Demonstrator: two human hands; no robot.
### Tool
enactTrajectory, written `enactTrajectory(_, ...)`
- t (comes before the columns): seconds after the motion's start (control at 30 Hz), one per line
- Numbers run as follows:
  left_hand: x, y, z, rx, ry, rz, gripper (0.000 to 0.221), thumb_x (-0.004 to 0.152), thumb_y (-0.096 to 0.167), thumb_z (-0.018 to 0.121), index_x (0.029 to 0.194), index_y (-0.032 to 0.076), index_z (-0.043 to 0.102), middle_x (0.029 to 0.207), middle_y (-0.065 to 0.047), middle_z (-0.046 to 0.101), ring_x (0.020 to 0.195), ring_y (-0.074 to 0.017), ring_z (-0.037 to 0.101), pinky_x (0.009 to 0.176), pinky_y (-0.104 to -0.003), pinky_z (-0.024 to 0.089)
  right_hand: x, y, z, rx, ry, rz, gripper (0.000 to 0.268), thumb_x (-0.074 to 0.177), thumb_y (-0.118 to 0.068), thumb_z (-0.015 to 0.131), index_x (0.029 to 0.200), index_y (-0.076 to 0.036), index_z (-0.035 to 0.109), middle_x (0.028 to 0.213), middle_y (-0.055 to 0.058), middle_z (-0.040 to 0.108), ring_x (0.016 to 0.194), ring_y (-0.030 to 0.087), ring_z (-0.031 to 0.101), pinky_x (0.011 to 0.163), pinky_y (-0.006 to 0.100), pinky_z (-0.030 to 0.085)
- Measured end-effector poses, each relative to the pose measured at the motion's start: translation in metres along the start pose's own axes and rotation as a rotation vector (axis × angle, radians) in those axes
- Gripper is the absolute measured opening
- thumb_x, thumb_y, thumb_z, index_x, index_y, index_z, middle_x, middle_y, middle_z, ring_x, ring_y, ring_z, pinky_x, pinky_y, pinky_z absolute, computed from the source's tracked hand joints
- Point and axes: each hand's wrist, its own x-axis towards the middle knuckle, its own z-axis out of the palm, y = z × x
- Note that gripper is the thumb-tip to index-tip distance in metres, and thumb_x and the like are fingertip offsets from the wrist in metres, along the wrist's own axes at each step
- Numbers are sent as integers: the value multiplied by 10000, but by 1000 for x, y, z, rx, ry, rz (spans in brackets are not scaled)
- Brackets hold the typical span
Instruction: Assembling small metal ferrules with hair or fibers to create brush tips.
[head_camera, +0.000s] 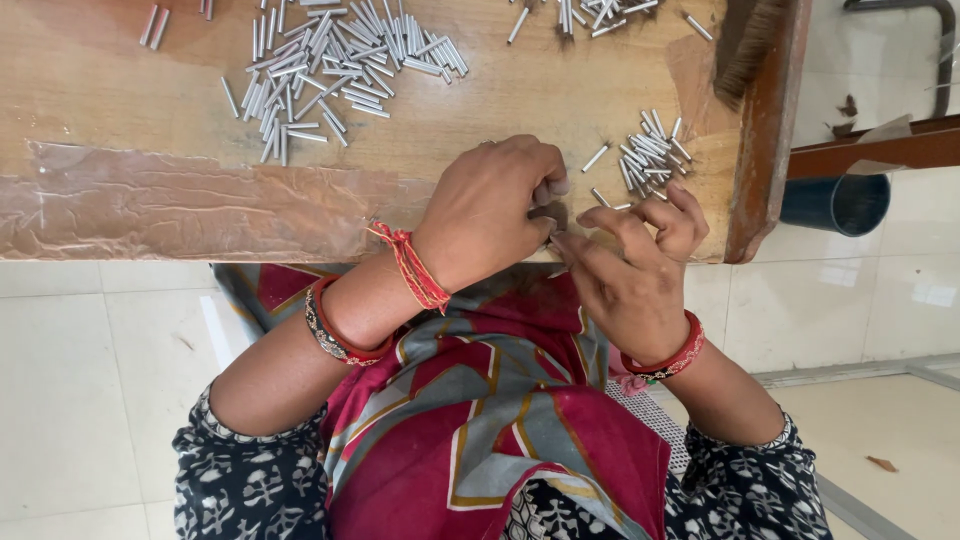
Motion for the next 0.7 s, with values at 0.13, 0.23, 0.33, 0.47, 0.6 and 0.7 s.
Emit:
enactTrajectory(0.13, 1, -1, 4, 36, -19, -4, 275, 676, 71, 773, 915, 58, 636, 882, -95, 663, 847, -332, 654, 751, -472, 500, 6, -4, -2, -19, -24, -3, 158, 867, -92, 833, 1004, -152, 783, 1117, -40, 664, 1160, 240, 492, 1198, 535, 278)
enactTrajectory(0.23, 2, 3, 5, 101, 34, 63, 335, 637, 115, 806, 905, 57, 614, 905, -121, 649, 880, -376, 632, 751, -499, 497, 10, -6, -5, 0, -46, -9, 168, 858, -66, 819, 1005, -132, 769, 1094, -31, 658, 1168, 245, 512, 1203, 539, 278)
enactTrajectory(0.33, 4, 6, 4, 151, 19, 35, 430, 576, 169, 825, 917, 45, 595, 898, -135, 634, 877, -388, 623, 743, -501, 504, 13, -8, -10, 30, -85, 4, 228, 802, -39, 791, 1014, -123, 773, 1096, -16, 667, 1158, 249, 535, 1198, 540, 281)
enactTrajectory(0.47, -1, 5, 3, 195, 150, 39, 333, 688, 86, 763, 973, 52, 594, 941, -127, 629, 893, -378, 622, 752, -477, 514, 12, -10, -12, 64, -104, 23, 199, 809, -60, 793, 987, -144, 767, 1068, -19, 665, 1142, 243, 544, 1197, 528, 282)
enactTrajectory(0.6, -13, 12, -7, 86, 276, 63, 265, 789, 53, 758, 993, 67, 590, 939, -99, 629, 882, -329, 637, 790, -446, 515, 14, -11, -14, 104, -110, 37, 151, 859, -112, 810, 998, -132, 755, 1044, -23, 660, 1116, 220, 556, 1206, 522, 292)
enactTrajectory(0.7, -26, 19, -23, -44, 302, 64, 258, 862, 70, 781, 1035, 56, 590, 949, -78, 644, 855, -268, 672, 814, -420, 520, 12, -9, -13, 87, -140, -2, 252, 840, -82, 780, 1089, -117, 777, 1064, -17, 668, 1115, 226, 561, 1230, 533, 292)
